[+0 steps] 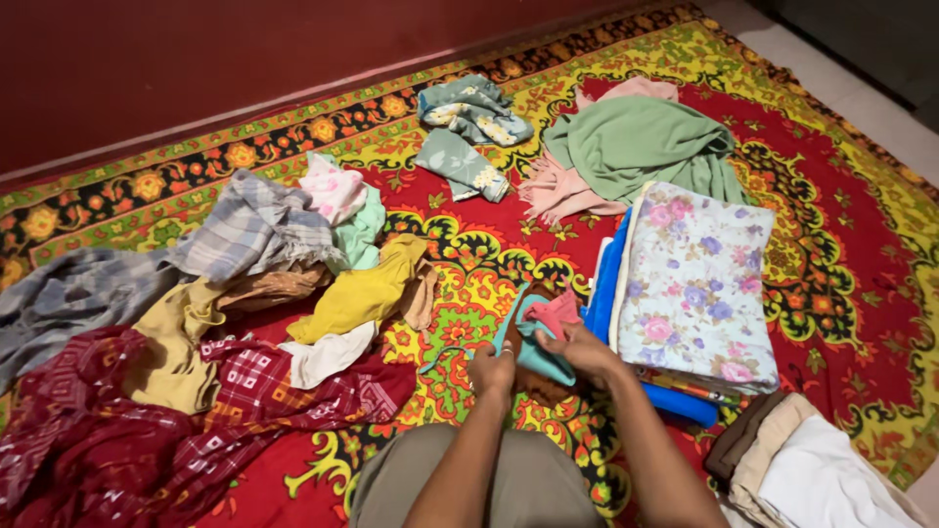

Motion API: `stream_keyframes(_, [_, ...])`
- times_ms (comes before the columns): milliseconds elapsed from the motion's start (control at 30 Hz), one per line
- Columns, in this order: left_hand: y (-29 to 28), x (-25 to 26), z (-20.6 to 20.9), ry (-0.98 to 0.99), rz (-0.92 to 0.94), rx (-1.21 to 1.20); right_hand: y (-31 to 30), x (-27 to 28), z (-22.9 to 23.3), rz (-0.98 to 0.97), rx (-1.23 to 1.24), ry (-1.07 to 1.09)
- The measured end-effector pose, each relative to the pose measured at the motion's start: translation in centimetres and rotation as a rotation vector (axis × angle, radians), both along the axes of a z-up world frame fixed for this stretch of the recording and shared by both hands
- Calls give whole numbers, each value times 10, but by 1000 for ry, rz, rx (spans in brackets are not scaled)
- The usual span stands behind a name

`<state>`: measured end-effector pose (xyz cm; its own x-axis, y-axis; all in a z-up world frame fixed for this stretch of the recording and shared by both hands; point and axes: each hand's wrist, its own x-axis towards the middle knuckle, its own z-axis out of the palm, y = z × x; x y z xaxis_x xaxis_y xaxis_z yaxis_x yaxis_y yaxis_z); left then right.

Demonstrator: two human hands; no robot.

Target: The person sorts and folds various items of clothing, including t-shirts and small pieces of fabric, while sitting on a patterned rug. They handle each item by hand, shaking them out and placing them into organized piles.

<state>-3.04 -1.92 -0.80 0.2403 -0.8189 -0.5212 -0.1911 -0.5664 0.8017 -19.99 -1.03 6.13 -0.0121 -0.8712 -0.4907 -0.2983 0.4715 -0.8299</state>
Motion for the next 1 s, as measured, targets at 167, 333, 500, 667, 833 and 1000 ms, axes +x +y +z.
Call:
stream_keyframes(167, [-2,8,2,11,-122,84,5,9,-17,68,-184,145])
stream_keyframes(333, [-2,7,3,54,-197,126,12,1,-53,329,-505,447])
stream_keyframes(500, [-3,2,-3,450,-97,258,10,1,-50,110,-283,396])
stream_keyframes(667, [2,-24,-23,159,242,-8,2,-4,-37,-370,-81,2])
stream_keyframes(833, [-3,-35,-72,939,296,106,-2,-13,-44,52,-183,376])
stream_keyframes(1000, [-13,-36,-82,1024,347,248,11,-5,-8,272,-271,238])
